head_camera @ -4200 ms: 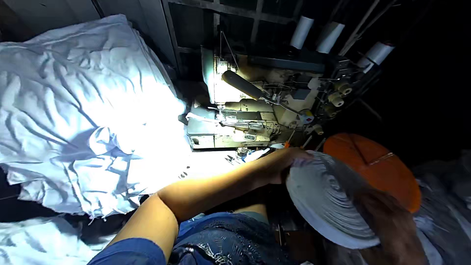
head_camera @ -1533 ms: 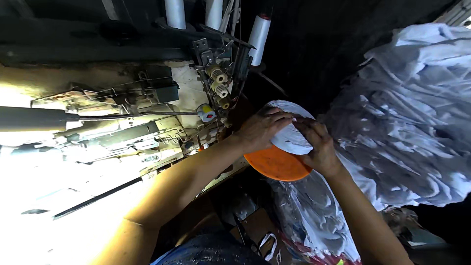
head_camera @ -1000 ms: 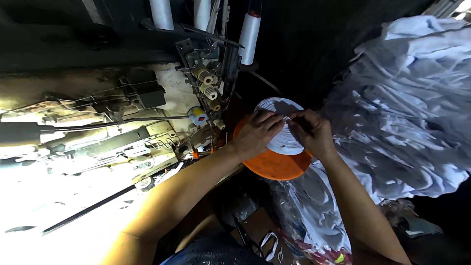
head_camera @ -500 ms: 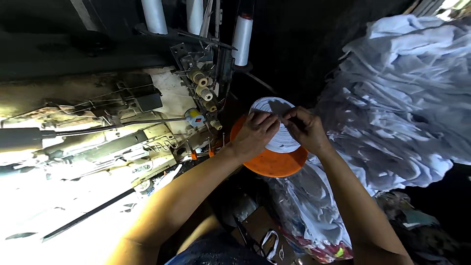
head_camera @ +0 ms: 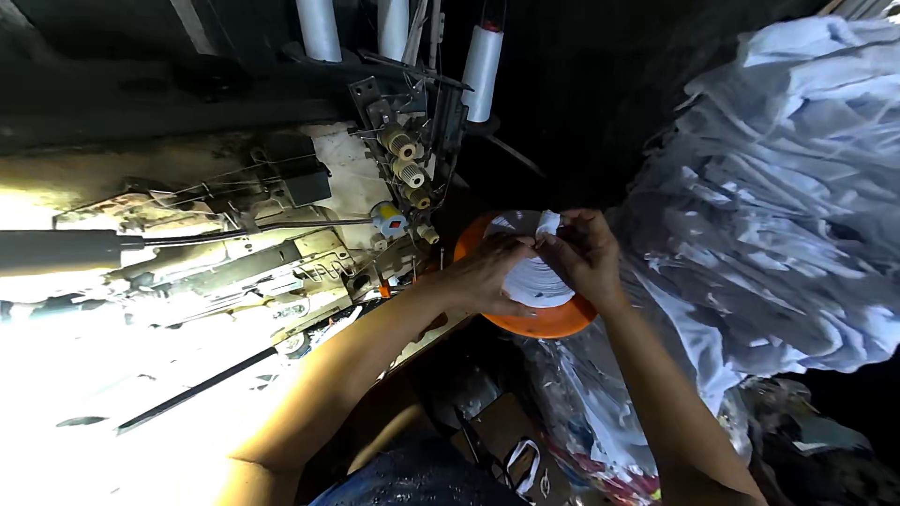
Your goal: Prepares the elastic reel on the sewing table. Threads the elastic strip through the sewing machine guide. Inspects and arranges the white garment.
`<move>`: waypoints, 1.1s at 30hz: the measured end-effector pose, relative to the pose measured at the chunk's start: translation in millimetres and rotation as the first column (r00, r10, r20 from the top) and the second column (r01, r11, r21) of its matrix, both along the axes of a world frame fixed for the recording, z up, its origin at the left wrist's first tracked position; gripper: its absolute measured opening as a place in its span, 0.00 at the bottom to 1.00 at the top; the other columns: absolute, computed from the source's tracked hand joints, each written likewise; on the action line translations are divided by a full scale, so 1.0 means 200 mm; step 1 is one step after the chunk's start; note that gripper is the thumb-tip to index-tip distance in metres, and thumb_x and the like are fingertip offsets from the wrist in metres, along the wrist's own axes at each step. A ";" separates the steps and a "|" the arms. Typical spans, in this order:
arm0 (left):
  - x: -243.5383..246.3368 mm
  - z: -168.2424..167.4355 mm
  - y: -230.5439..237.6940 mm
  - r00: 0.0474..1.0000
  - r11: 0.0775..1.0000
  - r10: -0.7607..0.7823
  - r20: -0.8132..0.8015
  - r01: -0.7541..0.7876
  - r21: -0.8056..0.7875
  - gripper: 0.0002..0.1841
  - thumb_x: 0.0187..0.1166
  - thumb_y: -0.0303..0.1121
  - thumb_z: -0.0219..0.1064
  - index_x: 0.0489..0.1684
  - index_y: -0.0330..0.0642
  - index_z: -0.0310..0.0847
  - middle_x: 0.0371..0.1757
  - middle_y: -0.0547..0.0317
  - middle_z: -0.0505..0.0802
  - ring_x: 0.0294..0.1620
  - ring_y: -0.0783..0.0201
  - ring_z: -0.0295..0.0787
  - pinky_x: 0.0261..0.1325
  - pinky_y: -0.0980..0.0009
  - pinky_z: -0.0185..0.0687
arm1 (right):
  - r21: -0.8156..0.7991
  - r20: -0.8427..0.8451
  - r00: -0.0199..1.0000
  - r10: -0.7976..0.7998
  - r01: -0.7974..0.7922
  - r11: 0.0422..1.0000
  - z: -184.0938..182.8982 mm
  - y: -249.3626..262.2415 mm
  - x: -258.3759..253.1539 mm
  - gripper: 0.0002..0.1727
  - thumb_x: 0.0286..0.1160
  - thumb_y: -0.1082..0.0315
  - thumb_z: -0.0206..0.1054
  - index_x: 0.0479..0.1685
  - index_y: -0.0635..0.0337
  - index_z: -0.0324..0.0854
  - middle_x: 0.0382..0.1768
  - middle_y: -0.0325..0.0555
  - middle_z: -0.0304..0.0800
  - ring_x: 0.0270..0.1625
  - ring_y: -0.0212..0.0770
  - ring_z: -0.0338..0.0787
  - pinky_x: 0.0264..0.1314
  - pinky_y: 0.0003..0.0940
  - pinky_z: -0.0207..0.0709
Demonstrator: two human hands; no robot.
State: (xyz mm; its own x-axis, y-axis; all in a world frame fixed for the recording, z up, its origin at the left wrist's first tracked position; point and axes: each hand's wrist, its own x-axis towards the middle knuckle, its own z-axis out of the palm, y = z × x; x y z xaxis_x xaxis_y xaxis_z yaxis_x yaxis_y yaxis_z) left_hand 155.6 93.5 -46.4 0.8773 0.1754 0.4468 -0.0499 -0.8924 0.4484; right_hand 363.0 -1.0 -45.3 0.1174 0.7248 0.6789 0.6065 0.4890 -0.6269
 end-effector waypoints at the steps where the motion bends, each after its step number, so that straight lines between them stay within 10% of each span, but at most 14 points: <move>1: 0.00 0.03 0.00 0.998 0.995 -0.005 0.061 0.011 -0.099 0.38 0.66 0.47 0.79 0.73 0.31 0.76 0.72 0.40 0.85 0.77 0.49 0.79 0.82 0.53 0.70 | 0.015 -0.013 1.000 0.013 -0.013 1.000 -0.01 0.00 0.01 0.19 0.73 0.77 0.70 0.62 0.71 0.76 0.49 0.42 0.90 0.47 0.27 0.91 0.57 0.27 0.88; 7: 0.14 0.17 -0.01 0.955 0.944 0.217 0.203 -0.152 -0.293 0.14 0.80 0.21 0.63 0.61 0.27 0.81 0.55 0.38 0.92 0.55 0.50 0.93 0.64 0.56 0.87 | 0.114 -0.036 0.998 0.045 -0.041 0.993 -0.03 0.00 0.01 0.13 0.75 0.77 0.68 0.56 0.70 0.85 0.54 0.42 0.91 0.52 0.28 0.91 0.60 0.28 0.87; 16: 0.18 0.09 0.02 0.929 0.918 0.253 0.270 -0.142 -0.371 0.05 0.77 0.22 0.69 0.43 0.28 0.87 0.42 0.45 0.94 0.44 0.61 0.93 0.56 0.66 0.88 | 0.120 -0.059 0.998 0.015 -0.007 0.993 -0.04 -0.01 -0.01 0.10 0.71 0.79 0.71 0.49 0.70 0.86 0.49 0.42 0.92 0.47 0.28 0.92 0.56 0.27 0.89; 29: 0.15 0.14 0.00 0.960 0.959 0.233 0.155 -0.201 -0.198 0.09 0.80 0.29 0.68 0.45 0.31 0.89 0.45 0.45 0.95 0.51 0.52 0.93 0.62 0.52 0.84 | 0.116 0.251 0.962 -0.105 0.078 0.990 -0.02 -0.08 0.04 0.10 0.73 0.72 0.68 0.40 0.72 0.90 0.47 0.54 0.95 0.54 0.33 0.93 0.63 0.28 0.84; 33: 0.17 0.12 -0.01 0.943 0.940 0.284 0.172 -0.238 -0.246 0.08 0.80 0.26 0.66 0.48 0.30 0.87 0.45 0.43 0.95 0.49 0.52 0.94 0.61 0.55 0.85 | 0.059 0.111 0.988 -0.108 0.102 0.993 -0.02 -0.06 0.02 0.10 0.80 0.72 0.66 0.49 0.72 0.86 0.44 0.44 0.93 0.46 0.23 0.91 0.55 0.22 0.86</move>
